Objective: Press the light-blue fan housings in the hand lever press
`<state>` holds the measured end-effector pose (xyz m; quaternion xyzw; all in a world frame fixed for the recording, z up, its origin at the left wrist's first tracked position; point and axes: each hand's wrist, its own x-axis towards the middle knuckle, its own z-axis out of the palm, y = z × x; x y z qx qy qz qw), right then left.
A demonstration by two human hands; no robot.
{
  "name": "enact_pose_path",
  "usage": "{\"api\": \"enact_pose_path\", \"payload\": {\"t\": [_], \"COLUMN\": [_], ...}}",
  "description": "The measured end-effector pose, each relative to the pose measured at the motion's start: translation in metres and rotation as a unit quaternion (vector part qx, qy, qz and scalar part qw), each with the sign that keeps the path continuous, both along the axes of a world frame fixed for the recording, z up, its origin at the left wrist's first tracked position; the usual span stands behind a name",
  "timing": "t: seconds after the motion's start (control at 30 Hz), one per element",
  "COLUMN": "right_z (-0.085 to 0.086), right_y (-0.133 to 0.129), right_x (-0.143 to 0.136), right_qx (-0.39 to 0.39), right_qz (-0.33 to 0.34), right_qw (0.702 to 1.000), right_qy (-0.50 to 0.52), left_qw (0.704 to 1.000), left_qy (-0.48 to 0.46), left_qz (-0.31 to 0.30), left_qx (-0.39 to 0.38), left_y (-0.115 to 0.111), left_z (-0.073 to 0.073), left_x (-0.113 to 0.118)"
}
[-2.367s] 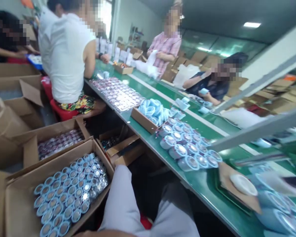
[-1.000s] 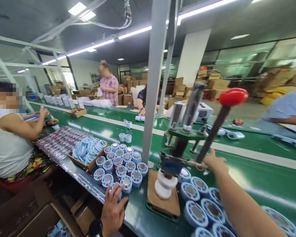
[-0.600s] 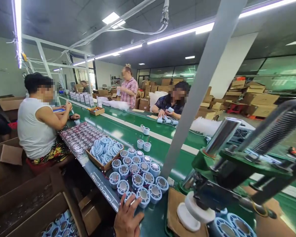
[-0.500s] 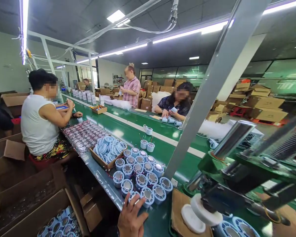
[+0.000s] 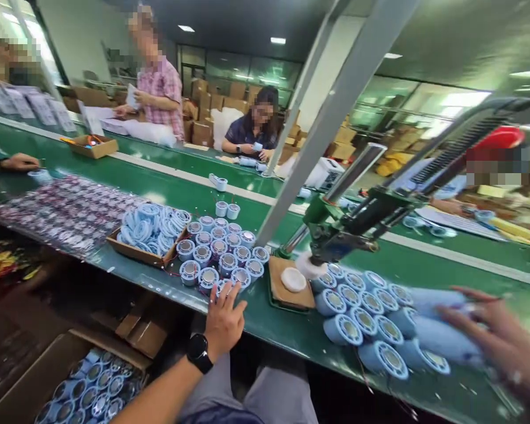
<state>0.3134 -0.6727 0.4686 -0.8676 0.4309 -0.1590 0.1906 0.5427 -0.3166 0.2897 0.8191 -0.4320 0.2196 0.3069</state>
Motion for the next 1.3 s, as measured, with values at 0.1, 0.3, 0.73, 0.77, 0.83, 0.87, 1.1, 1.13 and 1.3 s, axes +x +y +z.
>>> {"api": "enact_pose_path", "payload": {"t": [0.1, 0.3, 0.73, 0.77, 0.83, 0.87, 1.1, 1.13, 1.3], "right_z": [-0.030, -0.058, -0.009, -0.004, 0.006, 0.010, 0.001, -0.003, -0.020], "right_y": [0.099, 0.217, 0.210, 0.207, 0.200, 0.196, 0.172, 0.170, 0.167], "right_x": [0.013, 0.119, 0.201, 0.221, 0.265, 0.286, 0.364, 0.366, 0.367], "right_qx": [0.102, 0.068, -0.086, -0.106, -0.129, -0.133, -0.153, -0.153, -0.135], "right_qz": [0.094, 0.300, 0.426, 0.442, 0.469, 0.478, 0.511, 0.513, 0.506], "right_qw": [0.989, 0.937, 0.894, 0.883, 0.866, 0.860, 0.835, 0.834, 0.845], "right_qy": [0.053, 0.163, 0.111, 0.114, 0.119, 0.119, 0.134, 0.133, 0.110], "left_qw": [1.000, 0.999, 0.984, 0.982, 0.978, 0.976, 0.974, 0.975, 0.977], "left_qy": [0.021, 0.024, 0.104, 0.109, 0.128, 0.139, 0.151, 0.150, 0.148], "left_qz": [-0.007, -0.029, -0.139, -0.150, -0.164, -0.163, -0.129, -0.126, -0.097], "left_qx": [-0.010, -0.009, -0.043, -0.034, 0.001, 0.023, 0.104, 0.109, 0.119], "left_y": [0.001, 0.009, 0.006, 0.002, -0.007, -0.012, -0.031, -0.031, -0.030], "left_z": [0.005, 0.014, 0.091, 0.098, 0.114, 0.121, 0.134, 0.131, 0.116], "left_x": [0.000, -0.001, 0.060, 0.082, 0.129, 0.151, 0.220, 0.221, 0.219]}}
